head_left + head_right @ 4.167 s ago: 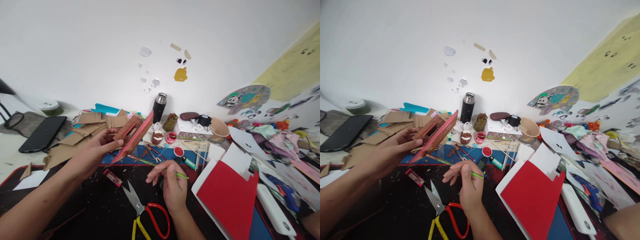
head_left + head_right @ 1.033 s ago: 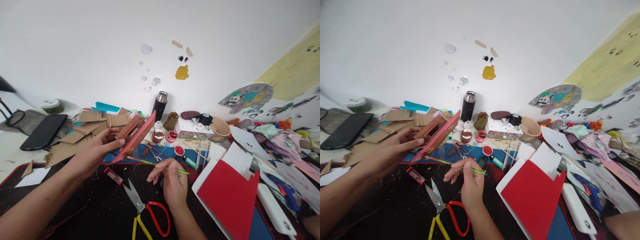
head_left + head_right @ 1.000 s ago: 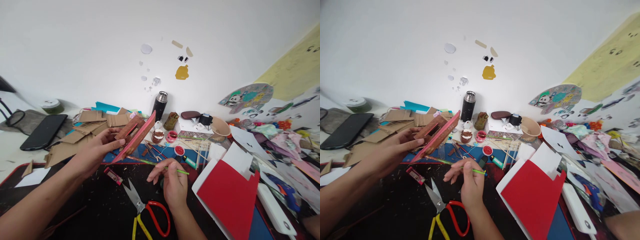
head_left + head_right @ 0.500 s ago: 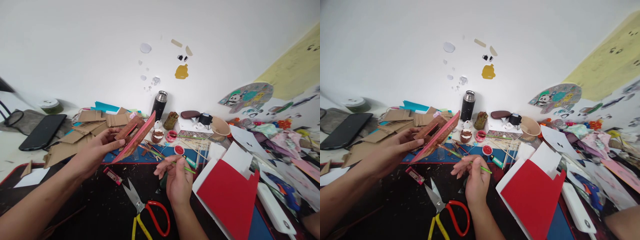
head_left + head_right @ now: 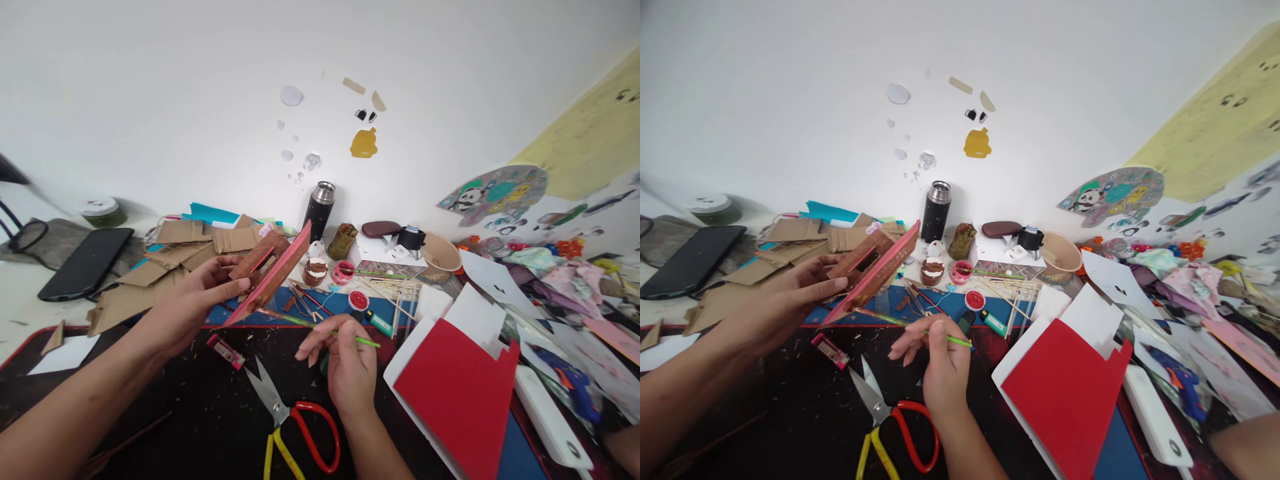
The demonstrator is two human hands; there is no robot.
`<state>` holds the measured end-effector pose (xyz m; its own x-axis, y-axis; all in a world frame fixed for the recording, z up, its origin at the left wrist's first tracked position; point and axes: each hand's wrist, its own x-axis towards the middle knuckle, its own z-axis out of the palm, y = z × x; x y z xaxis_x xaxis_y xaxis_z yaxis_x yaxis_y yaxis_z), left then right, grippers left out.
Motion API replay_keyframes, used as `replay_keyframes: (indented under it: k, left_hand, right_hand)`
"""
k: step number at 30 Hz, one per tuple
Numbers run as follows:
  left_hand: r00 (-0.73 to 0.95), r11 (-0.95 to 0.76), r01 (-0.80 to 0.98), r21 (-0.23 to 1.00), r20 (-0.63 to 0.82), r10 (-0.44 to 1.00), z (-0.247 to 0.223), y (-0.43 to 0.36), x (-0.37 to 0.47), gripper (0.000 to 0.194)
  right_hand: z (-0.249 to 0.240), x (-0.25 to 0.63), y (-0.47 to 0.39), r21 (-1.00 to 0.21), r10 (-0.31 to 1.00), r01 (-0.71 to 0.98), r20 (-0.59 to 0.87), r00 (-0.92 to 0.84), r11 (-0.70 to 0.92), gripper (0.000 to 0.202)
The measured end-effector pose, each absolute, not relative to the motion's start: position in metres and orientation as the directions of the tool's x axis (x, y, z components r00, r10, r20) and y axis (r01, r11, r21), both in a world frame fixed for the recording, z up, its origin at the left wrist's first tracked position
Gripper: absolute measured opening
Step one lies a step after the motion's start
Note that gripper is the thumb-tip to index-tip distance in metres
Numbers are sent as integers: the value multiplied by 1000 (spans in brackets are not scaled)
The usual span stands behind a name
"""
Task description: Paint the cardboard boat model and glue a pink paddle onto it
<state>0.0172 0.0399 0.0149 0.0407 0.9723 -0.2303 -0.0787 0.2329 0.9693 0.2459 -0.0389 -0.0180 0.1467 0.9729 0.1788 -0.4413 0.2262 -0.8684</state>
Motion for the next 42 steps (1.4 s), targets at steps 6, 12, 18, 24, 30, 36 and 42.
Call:
replay_keyframes:
  k: [6, 12, 18, 24, 30, 36, 42]
  left_hand:
    - [43, 235, -95, 967, -232, 972, 11, 41, 17, 63]
    - [38, 252, -79, 964, -250, 968, 12, 41, 18, 68]
    - [41, 239, -89, 967, -236, 971, 14, 40, 19, 70]
    - [39, 255, -83, 963, -252, 967, 14, 40, 18, 71]
    - [48, 235, -82, 968, -232, 972, 14, 40, 18, 66]
    - [23, 236, -88, 968, -235, 972, 12, 41, 17, 64]
    - [42, 233, -108, 966, -230, 972, 12, 41, 17, 63]
  right_hand:
    - [-17, 251, -36, -873, 956, -411, 178, 233, 262, 43]
    - [-16, 252, -36, -876, 945, -395, 173, 279, 277, 43]
    - [-16, 251, -36, -871, 953, -413, 173, 247, 265, 42]
    - [-17, 248, -38, -868, 970, -441, 172, 170, 231, 43]
    - [-18, 244, -40, -882, 977, -423, 169, 129, 208, 45]
    - [-16, 250, -37, -892, 957, -374, 173, 234, 253, 45]
    - [-14, 251, -36, -882, 952, -391, 171, 254, 263, 43]
